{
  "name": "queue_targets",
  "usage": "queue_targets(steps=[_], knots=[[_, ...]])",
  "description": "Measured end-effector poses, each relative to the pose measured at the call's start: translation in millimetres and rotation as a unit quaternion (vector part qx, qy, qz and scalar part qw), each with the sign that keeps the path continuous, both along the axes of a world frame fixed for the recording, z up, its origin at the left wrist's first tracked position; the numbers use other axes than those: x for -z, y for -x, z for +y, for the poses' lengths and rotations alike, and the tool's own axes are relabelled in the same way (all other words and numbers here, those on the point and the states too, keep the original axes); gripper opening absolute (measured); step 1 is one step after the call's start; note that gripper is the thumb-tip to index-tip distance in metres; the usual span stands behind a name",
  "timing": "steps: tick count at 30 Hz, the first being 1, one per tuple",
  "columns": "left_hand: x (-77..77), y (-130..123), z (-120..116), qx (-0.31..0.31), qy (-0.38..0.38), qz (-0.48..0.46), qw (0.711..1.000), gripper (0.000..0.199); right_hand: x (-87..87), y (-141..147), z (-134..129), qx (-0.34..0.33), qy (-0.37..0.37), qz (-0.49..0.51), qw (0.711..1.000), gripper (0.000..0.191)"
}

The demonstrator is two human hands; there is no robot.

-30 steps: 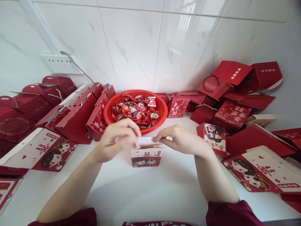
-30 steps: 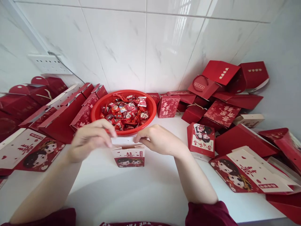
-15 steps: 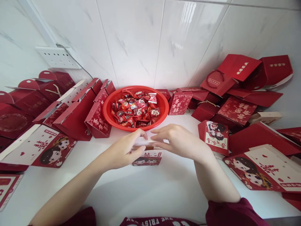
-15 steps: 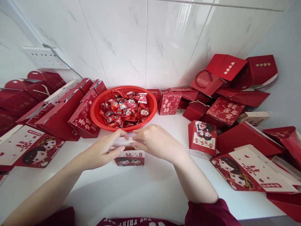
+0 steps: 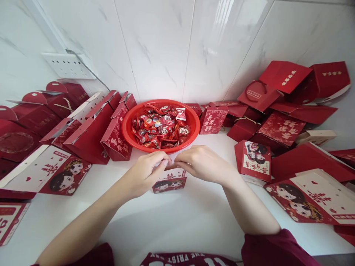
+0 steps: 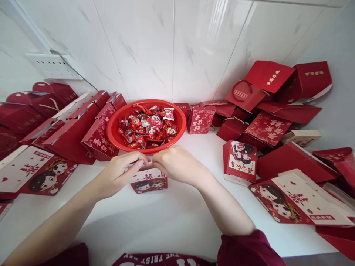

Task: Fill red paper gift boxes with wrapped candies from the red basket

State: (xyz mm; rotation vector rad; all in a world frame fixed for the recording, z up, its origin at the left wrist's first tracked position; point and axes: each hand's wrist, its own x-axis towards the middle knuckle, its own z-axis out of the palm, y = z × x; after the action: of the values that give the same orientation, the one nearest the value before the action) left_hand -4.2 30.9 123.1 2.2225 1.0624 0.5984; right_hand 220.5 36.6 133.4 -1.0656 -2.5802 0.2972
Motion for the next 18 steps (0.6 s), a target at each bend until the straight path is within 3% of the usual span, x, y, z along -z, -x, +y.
queue_targets(steps=[5,10,15,18], knots=[[-1.6,2.2,6.5,0.037,0.075,0.002,0.996,0.016,5.1,5.4,3.2,-0.004,0.021,0.013,1.0,0.019],[-7.5,5.2,6.6,0.06,0.098,0.008,0.993,0.017,5.0,-0.5,8.6,-0.082,-0.03,0.092,0.992,0.017],[-8.4,5.9,9.1,0.071,0.114,0.009,0.991,0.02,2.0,-1.1,11.5,-0.175,-0.003,0.124,0.977,0.018],[-11.1,7.6,9.6,0.084,0.117,0.039,0.989,0.021,2.2,0.7,11.2,-0.18,0.014,0.091,0.979,0.022]])
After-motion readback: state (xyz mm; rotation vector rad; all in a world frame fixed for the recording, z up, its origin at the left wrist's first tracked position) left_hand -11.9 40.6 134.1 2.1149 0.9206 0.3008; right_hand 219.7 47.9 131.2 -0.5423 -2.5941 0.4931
